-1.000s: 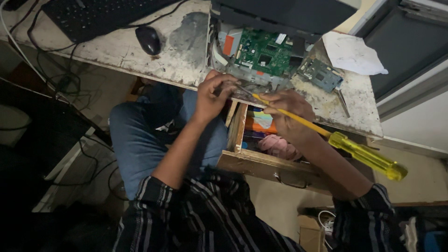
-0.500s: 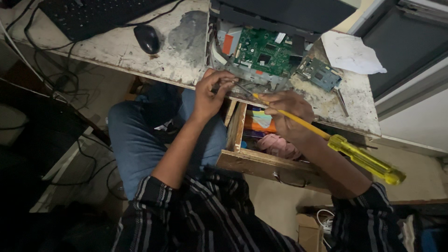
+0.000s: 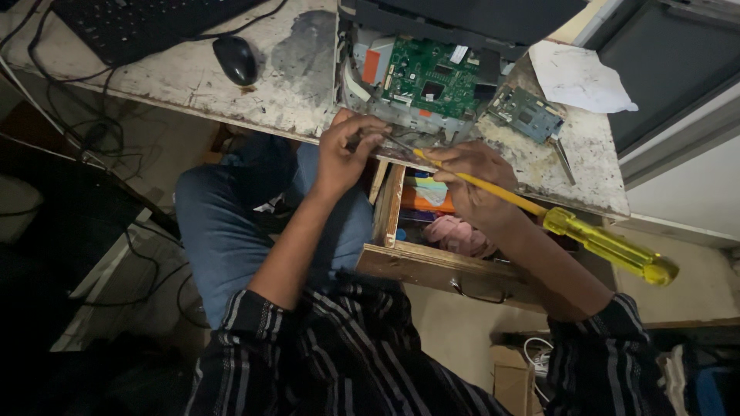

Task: The person works at a cluttered repair bench on a printer with its cover removed. They use a screwdriver to unscrew and detach a green circuit board, lift the board out, set it on the bench, and use a brush to clean the board and the printer interior while repositioning the board by hand.

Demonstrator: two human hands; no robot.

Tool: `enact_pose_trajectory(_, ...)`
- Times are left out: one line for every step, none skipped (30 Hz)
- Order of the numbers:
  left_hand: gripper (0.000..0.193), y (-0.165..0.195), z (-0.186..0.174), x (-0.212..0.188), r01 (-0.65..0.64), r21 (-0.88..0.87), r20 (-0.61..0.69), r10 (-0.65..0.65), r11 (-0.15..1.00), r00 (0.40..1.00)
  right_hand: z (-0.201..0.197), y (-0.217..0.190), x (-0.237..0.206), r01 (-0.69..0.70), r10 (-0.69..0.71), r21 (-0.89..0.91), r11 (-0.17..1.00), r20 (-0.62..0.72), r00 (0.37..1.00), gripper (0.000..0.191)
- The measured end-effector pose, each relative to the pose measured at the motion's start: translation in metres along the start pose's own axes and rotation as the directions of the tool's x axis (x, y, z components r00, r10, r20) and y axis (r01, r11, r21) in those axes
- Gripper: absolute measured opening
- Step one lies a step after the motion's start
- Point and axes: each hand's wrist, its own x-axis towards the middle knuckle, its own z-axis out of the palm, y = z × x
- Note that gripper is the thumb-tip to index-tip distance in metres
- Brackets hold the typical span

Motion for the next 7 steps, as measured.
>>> enact_pose_trajectory(0.019,-0.0003,-0.0004,-0.0009,-0.004,0.015,0.004,0.004,1.0,1.0,0.0007,0.0004,0.0005,-0.004,0.004,0.024,1.0,-0.017,1.0,0.015)
enact_pose_trajectory(0.019,-0.0007,-0.0004,-0.0023,-0.008,0.03,0.009,0.008,1.0,1.0,0.0019,0.0014,0.0012,-0.008,0.009,0.047,0.999,-0.033,0.999,0.014)
enact_pose_trajectory(0.019,-0.0016,-0.0002,-0.0026,0.011,-0.001,0.011,-0.011,1.0,1.0,0.0023,0.0021,0.0015,-0.01,0.013,0.07,0.997,-0.05,0.999,0.014)
enact_pose_trajectory(0.019,-0.0023,-0.0005,-0.0023,0.029,-0.031,0.014,-0.029,0.999,0.999,0.0018,0.0014,0.0016,-0.011,0.013,0.044,0.999,-0.045,0.999,0.015)
enact_pose_trajectory(0.019,-0.0031,-0.0007,-0.0026,0.049,-0.061,0.016,-0.048,0.997,0.999,0.001,0.0005,0.0014,-0.011,0.012,0.018,1.0,-0.04,0.999,0.016)
enact_pose_trajectory(0.019,-0.0038,-0.0005,-0.0034,0.045,-0.06,0.01,-0.045,0.997,0.999,0.0008,-0.0003,0.0013,-0.012,0.011,-0.007,1.0,-0.035,0.999,0.017)
enact_pose_trajectory(0.019,-0.0047,0.0002,-0.0037,0.041,-0.059,0.004,-0.041,0.997,0.999,0.0013,-0.0005,0.0015,0.005,-0.005,0.002,1.0,-0.053,0.999,0.017)
